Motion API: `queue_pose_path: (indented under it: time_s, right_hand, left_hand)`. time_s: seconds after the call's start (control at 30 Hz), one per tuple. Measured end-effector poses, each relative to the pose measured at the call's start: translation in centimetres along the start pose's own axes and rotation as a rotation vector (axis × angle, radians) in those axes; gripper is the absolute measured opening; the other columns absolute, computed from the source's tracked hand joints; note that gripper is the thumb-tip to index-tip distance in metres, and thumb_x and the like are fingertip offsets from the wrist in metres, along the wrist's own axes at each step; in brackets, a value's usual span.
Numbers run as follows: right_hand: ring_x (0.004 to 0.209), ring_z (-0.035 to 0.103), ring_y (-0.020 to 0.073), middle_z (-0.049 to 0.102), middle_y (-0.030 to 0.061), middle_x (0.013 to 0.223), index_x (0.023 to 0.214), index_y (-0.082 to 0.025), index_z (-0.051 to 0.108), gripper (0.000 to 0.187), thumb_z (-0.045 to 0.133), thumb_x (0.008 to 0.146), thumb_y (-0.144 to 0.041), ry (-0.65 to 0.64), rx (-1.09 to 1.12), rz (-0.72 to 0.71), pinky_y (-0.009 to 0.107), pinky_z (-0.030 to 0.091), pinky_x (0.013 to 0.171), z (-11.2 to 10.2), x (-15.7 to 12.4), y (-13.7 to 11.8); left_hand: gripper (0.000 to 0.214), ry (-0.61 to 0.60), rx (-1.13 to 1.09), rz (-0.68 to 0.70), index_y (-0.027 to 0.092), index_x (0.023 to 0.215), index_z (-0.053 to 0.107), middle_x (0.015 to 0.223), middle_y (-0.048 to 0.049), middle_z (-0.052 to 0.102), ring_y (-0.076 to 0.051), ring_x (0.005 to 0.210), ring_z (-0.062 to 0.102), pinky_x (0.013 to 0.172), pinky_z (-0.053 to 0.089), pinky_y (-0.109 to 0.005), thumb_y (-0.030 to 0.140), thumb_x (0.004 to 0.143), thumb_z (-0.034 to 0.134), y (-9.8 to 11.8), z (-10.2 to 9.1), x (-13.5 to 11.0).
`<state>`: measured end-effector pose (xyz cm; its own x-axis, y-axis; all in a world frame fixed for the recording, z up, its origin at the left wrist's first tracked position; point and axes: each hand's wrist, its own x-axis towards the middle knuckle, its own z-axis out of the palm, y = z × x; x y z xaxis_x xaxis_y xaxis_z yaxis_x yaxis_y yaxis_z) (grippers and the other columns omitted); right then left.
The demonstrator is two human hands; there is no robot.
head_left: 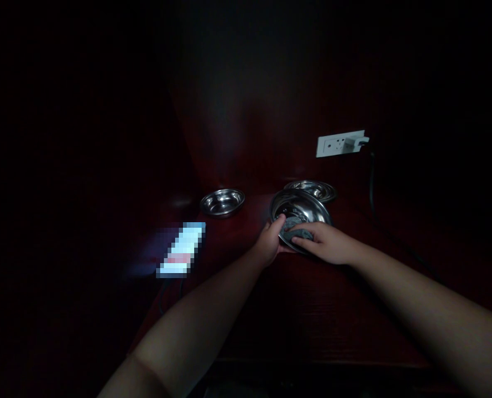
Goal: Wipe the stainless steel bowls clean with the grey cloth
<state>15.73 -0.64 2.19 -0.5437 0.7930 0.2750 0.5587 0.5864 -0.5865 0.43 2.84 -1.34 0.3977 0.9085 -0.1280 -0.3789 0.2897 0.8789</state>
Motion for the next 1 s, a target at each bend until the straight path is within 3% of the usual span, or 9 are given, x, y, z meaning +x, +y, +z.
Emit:
queue_pose_path:
  time_s: [0.4, 1.0]
  right_hand:
    - [0.081, 0.062, 0.0197, 0.070, 0.0064, 0.092, 0.096, -0.017, 0.067, 0.024, 0.049, 0.088, -0.030, -0.001, -0.035, 0.012, 0.036, 0.049, 0.078, -0.02, -0.04, -0.01]
    - [0.074, 0.062, 0.0186, 0.071, 0.0047, 0.086, 0.100, -0.018, 0.068, 0.024, 0.052, 0.084, -0.027, 0.002, -0.068, 0.010, 0.033, 0.048, 0.071, -0.11, -0.17, -0.14]
  left_hand:
    - [0.052, 0.012, 0.024, -0.006, 0.021, 0.129, 0.045, 0.121, -0.0157, 0.060, -0.029, 0.094, 0.065, 0.064, 0.058, -0.043, 0.046, 0.084, 0.051, 0.10, 0.11, 0.05]
    - [0.064, 0.028, 0.046, 0.041, 0.021, 0.129, 0.041, 0.114, -0.0164, 0.061, -0.030, 0.091, 0.064, 0.063, 0.057, -0.045, 0.053, 0.076, 0.059, -0.12, -0.19, 0.11]
